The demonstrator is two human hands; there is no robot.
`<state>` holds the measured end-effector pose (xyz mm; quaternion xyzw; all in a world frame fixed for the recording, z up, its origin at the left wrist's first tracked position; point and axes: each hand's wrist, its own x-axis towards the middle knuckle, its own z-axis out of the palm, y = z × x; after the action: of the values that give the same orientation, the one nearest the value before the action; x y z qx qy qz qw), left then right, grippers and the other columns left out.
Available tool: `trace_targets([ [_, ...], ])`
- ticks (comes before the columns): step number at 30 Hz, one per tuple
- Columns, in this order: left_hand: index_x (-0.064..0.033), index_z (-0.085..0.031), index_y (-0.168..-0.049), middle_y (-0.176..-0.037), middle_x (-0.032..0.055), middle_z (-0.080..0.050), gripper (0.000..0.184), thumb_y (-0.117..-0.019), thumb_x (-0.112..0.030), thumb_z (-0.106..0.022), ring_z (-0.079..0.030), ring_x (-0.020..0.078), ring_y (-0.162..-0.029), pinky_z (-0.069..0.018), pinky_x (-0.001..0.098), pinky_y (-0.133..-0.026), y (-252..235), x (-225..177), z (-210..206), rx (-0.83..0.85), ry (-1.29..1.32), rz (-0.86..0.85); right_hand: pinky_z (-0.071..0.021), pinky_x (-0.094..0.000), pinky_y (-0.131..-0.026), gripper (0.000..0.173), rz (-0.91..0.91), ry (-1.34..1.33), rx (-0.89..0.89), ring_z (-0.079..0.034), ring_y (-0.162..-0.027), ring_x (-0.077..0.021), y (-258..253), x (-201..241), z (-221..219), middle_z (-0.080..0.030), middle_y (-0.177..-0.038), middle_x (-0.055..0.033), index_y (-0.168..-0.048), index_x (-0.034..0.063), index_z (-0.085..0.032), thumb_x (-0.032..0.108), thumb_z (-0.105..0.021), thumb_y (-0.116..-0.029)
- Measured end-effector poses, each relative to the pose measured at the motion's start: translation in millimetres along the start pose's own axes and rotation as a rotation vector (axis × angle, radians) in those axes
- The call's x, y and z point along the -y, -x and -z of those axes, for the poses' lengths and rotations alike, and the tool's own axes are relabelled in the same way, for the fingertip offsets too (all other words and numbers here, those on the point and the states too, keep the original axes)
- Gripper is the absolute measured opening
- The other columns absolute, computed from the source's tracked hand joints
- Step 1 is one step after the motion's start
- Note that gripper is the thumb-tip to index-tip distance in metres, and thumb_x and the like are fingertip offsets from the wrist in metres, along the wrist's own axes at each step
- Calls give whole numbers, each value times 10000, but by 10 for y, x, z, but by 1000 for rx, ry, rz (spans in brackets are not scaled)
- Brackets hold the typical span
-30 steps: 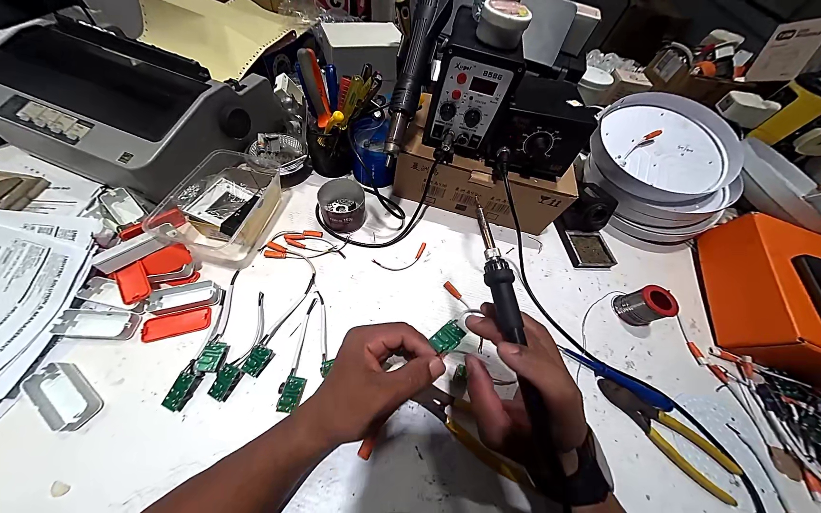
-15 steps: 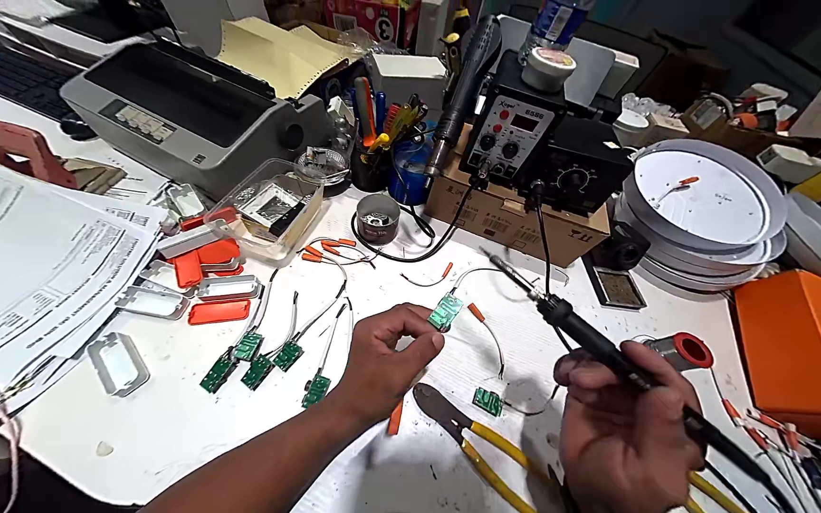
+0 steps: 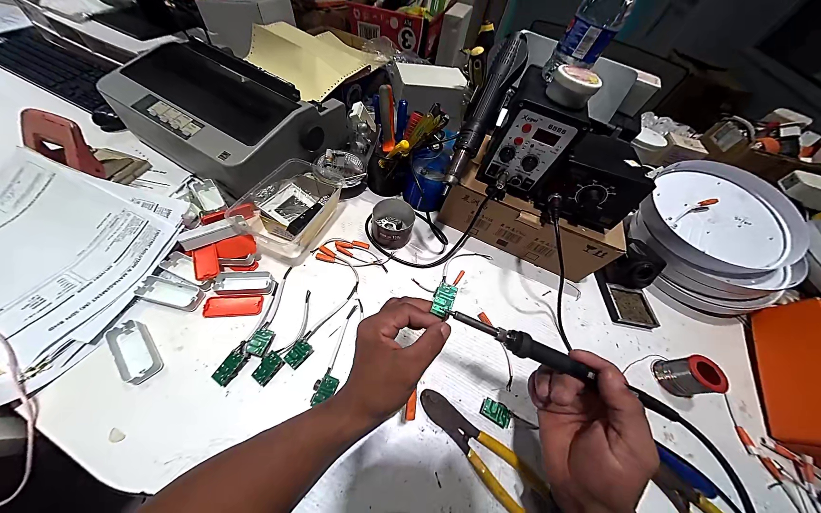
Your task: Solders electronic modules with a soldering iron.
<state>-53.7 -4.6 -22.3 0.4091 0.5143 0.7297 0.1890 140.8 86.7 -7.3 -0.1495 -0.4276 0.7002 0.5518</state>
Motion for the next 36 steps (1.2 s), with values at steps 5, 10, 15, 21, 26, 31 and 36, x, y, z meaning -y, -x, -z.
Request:
trace_targets([
  [5,-41,-758,-857,-998,81,-754,82,-910,-97,-731,-692,150,-1016,-566,283,-883,1,17,-2,-11,-18,-31,-571,-250,-570,343,9,17,-4,-675,-585,-110,-6,-1,0,-697,-675,-50,-1034,67,-721,278,-455,-1083],
  [10,-37,-762,-867,-1006,83,-755,80,-912,-94,-729,-698,154,-1014,-574,287,-893,2,11,1,-12,-29,-27,-577,-247,-577,353,34,36,-31,-679,-588,-110,-16,13,1,-694,-672,-48,-1043,64,-703,260,-414,-1095],
  [15,-40,-761,-855,-997,80,-754,83,-908,-96,-730,-698,147,-1005,-575,279,-885,2,11,0,-17,-37,-20,-576,-248,-572,337,56,60,-21,-678,-586,-106,-18,23,7,-693,-666,-43,-1024,64,-713,268,-452,-1084],
  [21,-44,-760,-858,-999,78,-751,78,-908,-96,-729,-694,147,-1000,-571,278,-877,2,14,1,-13,-39,-20,-581,-255,-575,308,73,62,-9,-681,-588,-114,-11,16,12,-696,-674,-51,-1035,60,-716,268,-492,-1073],
  [26,-50,-766,-863,-995,70,-753,73,-907,-98,-733,-692,146,-1005,-567,279,-883,1,15,4,-12,-45,-20,-576,-246,-570,293,98,84,-23,-676,-584,-107,-12,15,2,-695,-672,-42,-1041,67,-710,264,-494,-1076],
  [31,-47,-760,-854,-998,76,-755,71,-904,-92,-736,-695,146,-1010,-570,277,-882,2,16,4,-17,-43,-24,-573,-244,-571,287,95,85,7,-672,-578,-104,-8,15,0,-692,-667,-40,-1032,65,-721,275,-527,-1064],
  [36,-46,-766,-870,-1012,82,-755,66,-905,-95,-741,-695,150,-1011,-571,283,-886,9,13,1,-11,-32,-21,-572,-242,-573,304,109,87,-17,-671,-585,-101,-18,24,13,-695,-674,-40,-1034,66,-718,265,-492,-1075],
])
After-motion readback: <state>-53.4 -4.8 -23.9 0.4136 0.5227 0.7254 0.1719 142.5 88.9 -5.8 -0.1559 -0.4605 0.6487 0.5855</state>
